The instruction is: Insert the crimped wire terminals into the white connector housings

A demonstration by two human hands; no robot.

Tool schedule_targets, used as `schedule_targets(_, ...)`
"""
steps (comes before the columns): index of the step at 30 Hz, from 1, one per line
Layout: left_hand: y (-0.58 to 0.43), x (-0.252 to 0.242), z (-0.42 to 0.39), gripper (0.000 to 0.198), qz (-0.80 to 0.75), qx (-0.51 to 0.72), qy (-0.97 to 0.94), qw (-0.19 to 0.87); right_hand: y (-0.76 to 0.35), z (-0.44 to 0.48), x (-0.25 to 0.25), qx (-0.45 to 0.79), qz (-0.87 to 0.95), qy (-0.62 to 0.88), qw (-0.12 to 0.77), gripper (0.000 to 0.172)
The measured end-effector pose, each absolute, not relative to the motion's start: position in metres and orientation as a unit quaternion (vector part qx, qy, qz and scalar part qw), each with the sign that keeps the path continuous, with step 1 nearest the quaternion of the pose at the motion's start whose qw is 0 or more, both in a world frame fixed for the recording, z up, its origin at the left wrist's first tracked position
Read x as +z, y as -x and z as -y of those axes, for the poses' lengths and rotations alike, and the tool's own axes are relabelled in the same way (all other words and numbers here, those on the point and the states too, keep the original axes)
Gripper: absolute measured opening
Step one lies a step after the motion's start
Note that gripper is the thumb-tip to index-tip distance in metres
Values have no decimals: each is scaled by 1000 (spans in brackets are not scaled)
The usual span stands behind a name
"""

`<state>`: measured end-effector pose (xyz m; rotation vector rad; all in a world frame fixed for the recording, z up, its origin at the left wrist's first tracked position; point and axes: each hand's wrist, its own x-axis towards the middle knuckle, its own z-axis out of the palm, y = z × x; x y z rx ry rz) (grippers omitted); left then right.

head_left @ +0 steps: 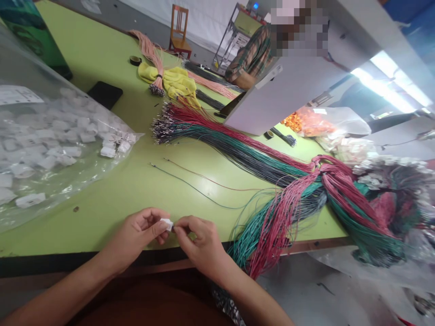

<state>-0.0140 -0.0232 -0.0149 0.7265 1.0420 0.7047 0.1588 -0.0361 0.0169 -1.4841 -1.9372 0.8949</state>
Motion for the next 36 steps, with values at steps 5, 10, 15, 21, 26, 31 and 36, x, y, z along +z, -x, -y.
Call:
schedule_targets(5, 12, -12, 23, 27, -481, 324, -323, 748, -156, 36, 17, 365, 687, 562, 281, 12)
schedule_targets(10, 12, -12, 22, 27, -480, 330, -329, 743, -155, 39, 17, 388, 675, 565, 273, 11)
schedule_targets(15, 12, -12, 22, 28, -488, 324, -339, 736, -171, 19, 25, 378, 705, 556, 226, 15)
schedule_targets(21, 13, -13, 22, 27, -489, 324, -339, 736, -213, -25, 13, 91, 760, 637, 95, 14)
schedule_targets(26, 14, -11, 22, 25, -475, 320, -332, 750, -220, -16, 14, 112, 764, 625, 114, 16)
schedule_targets(31, 15, -10, 22, 26, -459, 303, -356, 756, -186, 15, 52, 339, 773, 484, 229, 12)
schedule_targets(36, 15, -10, 22, 24, -455, 301, -349, 762, -162, 24, 54, 423, 723, 488, 246, 13)
